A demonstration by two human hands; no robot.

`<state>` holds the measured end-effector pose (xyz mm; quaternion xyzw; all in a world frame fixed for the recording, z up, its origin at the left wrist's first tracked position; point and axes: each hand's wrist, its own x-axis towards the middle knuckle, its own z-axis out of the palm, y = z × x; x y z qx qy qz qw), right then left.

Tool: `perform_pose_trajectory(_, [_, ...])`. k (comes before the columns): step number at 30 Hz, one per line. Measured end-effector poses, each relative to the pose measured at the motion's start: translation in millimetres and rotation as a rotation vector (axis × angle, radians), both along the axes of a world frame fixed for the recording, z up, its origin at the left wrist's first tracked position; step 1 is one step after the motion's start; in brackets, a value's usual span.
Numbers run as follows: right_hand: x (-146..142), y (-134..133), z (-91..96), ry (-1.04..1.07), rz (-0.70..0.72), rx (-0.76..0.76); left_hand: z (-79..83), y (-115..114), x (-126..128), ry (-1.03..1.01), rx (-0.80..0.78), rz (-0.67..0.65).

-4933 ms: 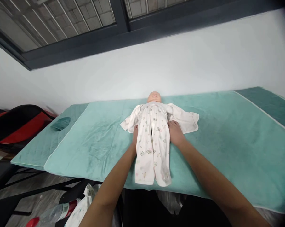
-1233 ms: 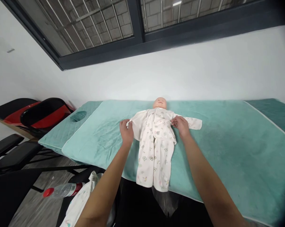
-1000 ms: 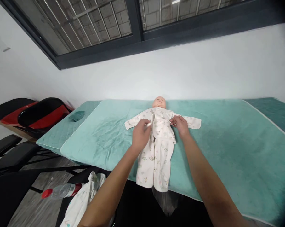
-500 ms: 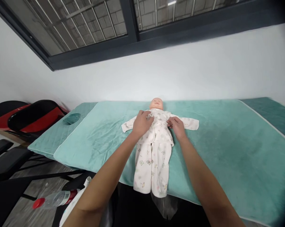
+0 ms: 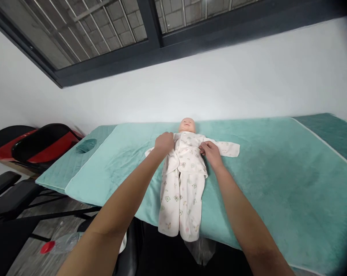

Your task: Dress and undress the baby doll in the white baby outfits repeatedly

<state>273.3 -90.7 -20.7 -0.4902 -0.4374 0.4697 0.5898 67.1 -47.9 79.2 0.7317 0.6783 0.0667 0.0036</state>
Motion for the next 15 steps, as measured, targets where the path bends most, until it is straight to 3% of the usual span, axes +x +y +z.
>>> perform_pose_trajectory(3, [0,-1,0.2,0.003,0.001,0.002,6.9,4,4,-0.105,0.077,0.012])
perform_pose_trajectory(6, [0,-1,-1.3,0.018,0.004,-0.007,15.2,5,12,-0.491,0.081,0.037])
perform_pose_trajectory(8, [0,1,-2.8,0.022,0.004,-0.009,19.7,2,17,-0.692,-0.008,0.01])
perform_pose_trajectory(12, [0,2,-4.4,0.027,0.014,-0.003,25.8,-19,20,-1.003,-0.302,-0.161])
perform_pose_trajectory(15, [0,1,-2.9,0.029,0.015,0.0,24.9,-46,13,-0.981,-0.242,-0.166])
